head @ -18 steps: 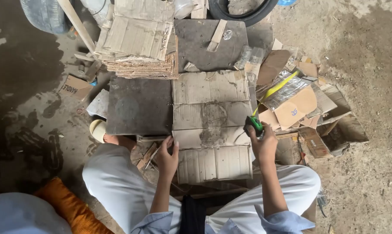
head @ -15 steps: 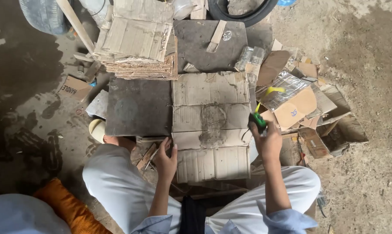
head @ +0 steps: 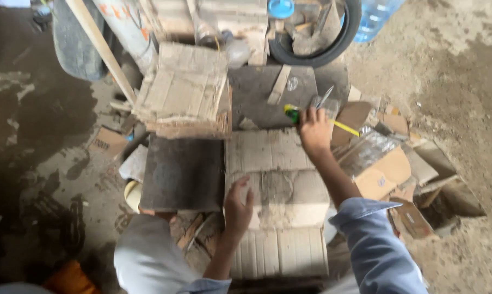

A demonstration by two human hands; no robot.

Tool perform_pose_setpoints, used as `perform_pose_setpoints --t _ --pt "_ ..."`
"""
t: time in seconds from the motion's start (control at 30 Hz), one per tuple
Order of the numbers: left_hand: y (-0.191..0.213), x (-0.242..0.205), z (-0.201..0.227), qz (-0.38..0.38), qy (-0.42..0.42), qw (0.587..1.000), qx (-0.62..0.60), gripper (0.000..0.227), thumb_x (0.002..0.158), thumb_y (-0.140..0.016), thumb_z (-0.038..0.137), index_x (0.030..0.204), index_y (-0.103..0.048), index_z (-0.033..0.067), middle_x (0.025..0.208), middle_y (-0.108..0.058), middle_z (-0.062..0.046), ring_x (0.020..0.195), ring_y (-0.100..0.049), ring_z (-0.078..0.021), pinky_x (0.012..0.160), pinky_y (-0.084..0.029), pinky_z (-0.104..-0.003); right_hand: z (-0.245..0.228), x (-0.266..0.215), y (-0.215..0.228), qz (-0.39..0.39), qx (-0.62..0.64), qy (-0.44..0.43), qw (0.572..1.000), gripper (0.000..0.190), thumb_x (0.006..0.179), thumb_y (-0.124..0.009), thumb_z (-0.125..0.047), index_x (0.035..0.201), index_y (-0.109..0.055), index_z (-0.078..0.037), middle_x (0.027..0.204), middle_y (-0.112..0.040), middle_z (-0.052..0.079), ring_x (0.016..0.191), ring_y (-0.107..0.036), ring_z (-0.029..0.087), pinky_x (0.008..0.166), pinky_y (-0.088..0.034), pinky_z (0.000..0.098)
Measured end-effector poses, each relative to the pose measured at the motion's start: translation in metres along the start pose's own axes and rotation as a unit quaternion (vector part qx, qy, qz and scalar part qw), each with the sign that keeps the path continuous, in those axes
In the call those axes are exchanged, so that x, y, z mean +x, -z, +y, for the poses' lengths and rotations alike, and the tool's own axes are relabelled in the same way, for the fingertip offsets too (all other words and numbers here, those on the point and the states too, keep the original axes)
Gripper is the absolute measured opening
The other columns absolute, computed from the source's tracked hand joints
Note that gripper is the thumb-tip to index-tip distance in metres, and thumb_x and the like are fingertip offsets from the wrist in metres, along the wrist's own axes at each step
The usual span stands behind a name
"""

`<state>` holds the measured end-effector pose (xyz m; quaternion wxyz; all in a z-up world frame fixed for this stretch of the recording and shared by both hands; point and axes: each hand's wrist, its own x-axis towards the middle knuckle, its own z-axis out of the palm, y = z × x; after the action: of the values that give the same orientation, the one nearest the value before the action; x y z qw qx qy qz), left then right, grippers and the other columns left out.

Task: A person measures cardboard with a tape measure, marks it with a pen, and cuts it using a utility knife.

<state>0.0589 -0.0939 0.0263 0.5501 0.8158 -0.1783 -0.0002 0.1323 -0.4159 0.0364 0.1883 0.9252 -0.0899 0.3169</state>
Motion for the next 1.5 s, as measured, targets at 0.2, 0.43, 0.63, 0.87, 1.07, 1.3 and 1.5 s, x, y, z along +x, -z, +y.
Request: perform_pose_setpoints --t 0.2,0.43,0.63,0.87,1.07,1.3,1.5 --pt "-0.012 0.016 0.010 -0.059 0.016 0.996 -0.067 0.032 0.098 -0.057 0.017 0.128 -0.064 0.0079 0.128 -0.071 -0.008 0.124 -0.065 -0.0238 0.106 -0.051 -0.036 -0.036 0.022 -0.053 -0.111 -0.051 0.020 0.992 0.024 0.099 -0.056 -0.021 0.118 -0.060 -0.006 0.107 -0.058 0.010 0.095 -0.053 0.026 0.081 -0.049 0.0342" --pt "0.021 0.006 0.019 0.066 0.028 0.996 -0.054 0.023 0.103 -0.049 0.012 0.117 -0.067 0.0086 0.113 -0.072 -0.006 0.106 -0.068 -0.0209 0.094 -0.052 -0.033 -0.051 0.035 -0.070 -0.036 -0.016 0.014 0.999 0.016 0.100 -0.046 -0.014 0.103 -0.060 -0.007 0.096 -0.054 0.012 0.084 -0.049 0.029 0.073 -0.045 0.0373" --pt "0.043 -0.013 0.005 0.256 0.085 0.960 -0.069 0.026 0.104 -0.050 0.011 0.126 -0.062 0.0045 0.121 -0.067 -0.009 0.108 -0.064 -0.0188 0.092 -0.052 -0.030 -0.057 0.029 -0.056 -0.137 0.180 -0.064 0.972 0.046 0.077 -0.078 -0.024 0.111 -0.055 -0.002 0.115 -0.052 0.016 0.100 -0.051 0.037 0.081 -0.054 0.0458" --pt "0.056 -0.044 0.060 0.252 -0.017 0.967 -0.042 0.033 0.108 -0.045 0.019 0.136 -0.054 0.0052 0.145 -0.056 -0.011 0.138 -0.052 -0.0270 0.109 -0.047 -0.041 -0.080 -0.002 0.134 -0.316 0.507 -0.253 0.761 0.058 0.092 -0.052 -0.023 0.148 -0.038 -0.016 0.146 -0.038 0.011 0.125 -0.046 0.034 0.103 -0.044 0.0505" --pt "0.022 -0.089 0.095 -0.081 -0.171 0.981 -0.045 0.052 0.110 -0.036 0.036 0.156 -0.042 0.0110 0.167 -0.029 -0.016 0.155 -0.027 -0.0339 0.125 -0.009 -0.057 -0.148 -0.119 0.256 -0.195 0.827 -0.431 0.303 0.078 0.101 -0.024 -0.064 0.147 -0.052 -0.008 0.115 -0.060 0.010 0.094 -0.062 0.020 0.048 -0.044 0.0212" --pt "0.060 -0.128 0.153 -0.003 0.429 0.758 -0.491 0.076 0.094 -0.037 0.071 0.145 -0.057 0.0179 0.150 -0.056 -0.008 0.135 -0.054 -0.0239 0.118 -0.035 -0.037 -0.180 -0.195 0.297 -0.134 0.647 -0.038 0.750 0.070 0.106 -0.017 -0.051 0.158 -0.037 -0.008 0.160 -0.042 0.010 0.153 -0.029 0.022 0.120 0.015 0.0378" --pt "0.096 -0.136 0.180 -0.097 0.165 0.959 -0.208 0.053 0.104 -0.030 0.033 0.148 -0.056 0.0166 0.156 -0.051 -0.010 0.148 -0.041 -0.0260 0.125 -0.022 -0.035 -0.189 -0.219 0.292 -0.195 0.799 -0.470 0.321 0.075 0.105 -0.022 -0.063 0.163 -0.026 -0.015 0.168 -0.019 0.020 0.153 -0.008 0.047 0.122 -0.010 0.0619"
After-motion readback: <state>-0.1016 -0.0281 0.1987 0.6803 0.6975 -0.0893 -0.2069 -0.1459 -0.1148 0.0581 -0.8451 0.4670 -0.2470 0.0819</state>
